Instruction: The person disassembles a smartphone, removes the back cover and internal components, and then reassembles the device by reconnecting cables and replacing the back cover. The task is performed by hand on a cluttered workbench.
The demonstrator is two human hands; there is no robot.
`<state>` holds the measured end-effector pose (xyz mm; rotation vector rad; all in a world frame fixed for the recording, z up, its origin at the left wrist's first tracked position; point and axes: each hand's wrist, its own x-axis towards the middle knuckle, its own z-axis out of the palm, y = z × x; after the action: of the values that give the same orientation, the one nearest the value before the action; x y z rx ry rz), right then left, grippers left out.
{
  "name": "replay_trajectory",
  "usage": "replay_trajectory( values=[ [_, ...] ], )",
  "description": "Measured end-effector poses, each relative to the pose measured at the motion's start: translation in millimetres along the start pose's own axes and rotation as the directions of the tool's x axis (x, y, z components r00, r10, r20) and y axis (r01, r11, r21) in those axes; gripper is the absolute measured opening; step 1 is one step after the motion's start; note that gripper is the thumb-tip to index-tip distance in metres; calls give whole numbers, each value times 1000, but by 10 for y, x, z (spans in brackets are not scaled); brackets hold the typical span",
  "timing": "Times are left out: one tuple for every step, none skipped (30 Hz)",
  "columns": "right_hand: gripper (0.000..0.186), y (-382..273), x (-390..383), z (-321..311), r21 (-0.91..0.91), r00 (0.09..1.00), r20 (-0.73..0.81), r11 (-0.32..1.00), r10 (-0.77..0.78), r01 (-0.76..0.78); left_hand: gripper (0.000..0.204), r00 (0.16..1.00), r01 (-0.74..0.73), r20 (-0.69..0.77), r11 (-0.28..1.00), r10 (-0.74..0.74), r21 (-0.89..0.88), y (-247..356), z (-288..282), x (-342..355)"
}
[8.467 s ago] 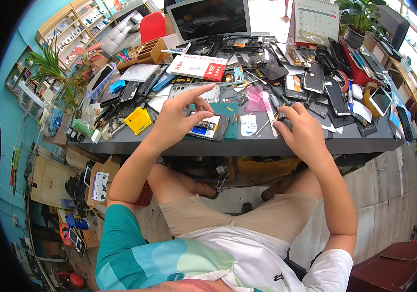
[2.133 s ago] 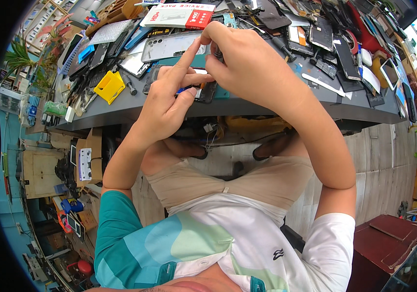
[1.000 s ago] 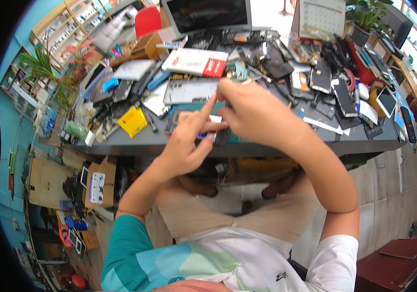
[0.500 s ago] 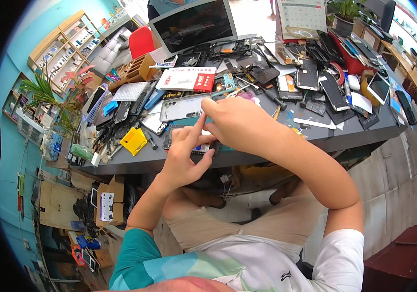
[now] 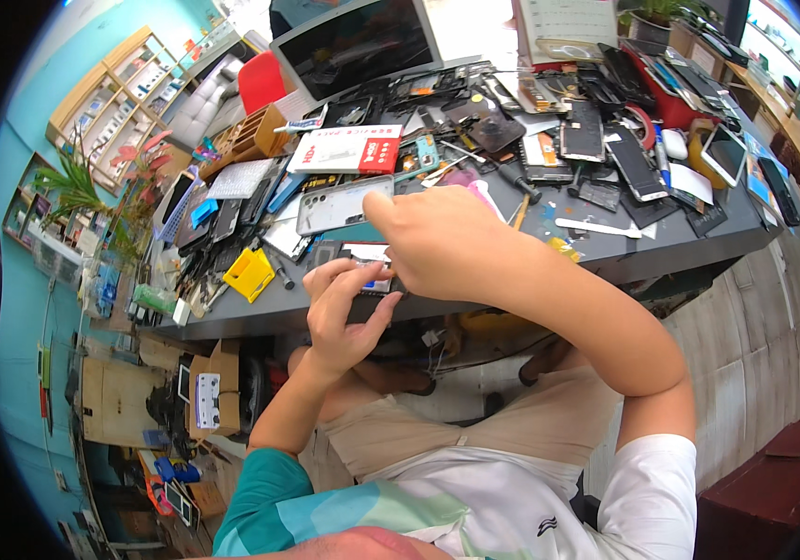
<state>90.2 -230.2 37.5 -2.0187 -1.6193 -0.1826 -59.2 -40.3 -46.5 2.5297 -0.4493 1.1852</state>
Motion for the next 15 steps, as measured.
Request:
replay_trajectory(
  values=[
    [29, -2, 9, -11, -8, 1000, 13, 1000, 13, -13, 55, 1000, -28, -9, 999, 28, 20, -6, 16, -15],
    [29, 12, 15, 2, -23, 1000, -3, 1000, 9, -9, 41, 997, -48, -52, 998, 50, 34, 7, 47, -21],
    [29, 36, 21, 33, -37, 1000, -18, 999, 3, -4, 40, 997, -74, -32, 996, 76, 52, 32, 57, -29],
    [30, 54, 56, 33, -50, 999, -36, 999, -15, 13, 39, 995, -101, -14, 991, 103, 83, 39, 38, -33],
    [31, 46, 63, 8, -60, 999, -38, 998, -6, 4, 37, 992, -127, 4, 985, 127, 115, 49, 16, -42],
    [32, 25, 52, -14, -69, 999, -40, 998, 3, -5, 34, 991, -127, -15, 984, 130, 128, 72, 54, -69],
    [33, -5, 15, 35, -59, 999, -25, 998, 20, -21, 34, 990, -139, -17, 981, 143, 136, 76, 60, -100],
    [36, -8, 22, 40, -106, 996, -83, 994, -10, 2, 35, 988, -150, -17, 978, 154, 144, 56, 70, -100],
    [37, -12, 37, 4, -147, 995, -98, 989, -17, 2, 36, 986, -161, -17, 975, 165, 152, 31, 77, -100],
    [35, -55, 44, -39, -134, 999, -54, 991, 8, -15, 36, 986, -161, -19, 974, 166, 158, 26, 75, -104],
    [33, -78, 50, -42, -123, 999, -10, 992, 31, -32, 36, 986, -159, -19, 974, 164, 164, 17, 79, -122],
    [31, -45, 54, 20, -77, 1000, -31, 997, -4, 1, 36, 987, -156, -19, 973, 162, 169, 10, 86, -147],
    [29, -6, 58, 13, -46, 997, -66, 998, -33, 30, 36, 984, -170, -26, 970, 177, 172, -4, 89, -105],
    [27, 19, 54, 20, -16, 993, -102, 998, -62, 61, 36, 982, -178, -27, 969, 185, 170, -20, 96, -77],
    [26, 20, 27, 80, 14, 992, -108, 997, -71, 73, 35, 984, -172, -23, 971, 179, 169, 2, 95, -131]
  ],
)
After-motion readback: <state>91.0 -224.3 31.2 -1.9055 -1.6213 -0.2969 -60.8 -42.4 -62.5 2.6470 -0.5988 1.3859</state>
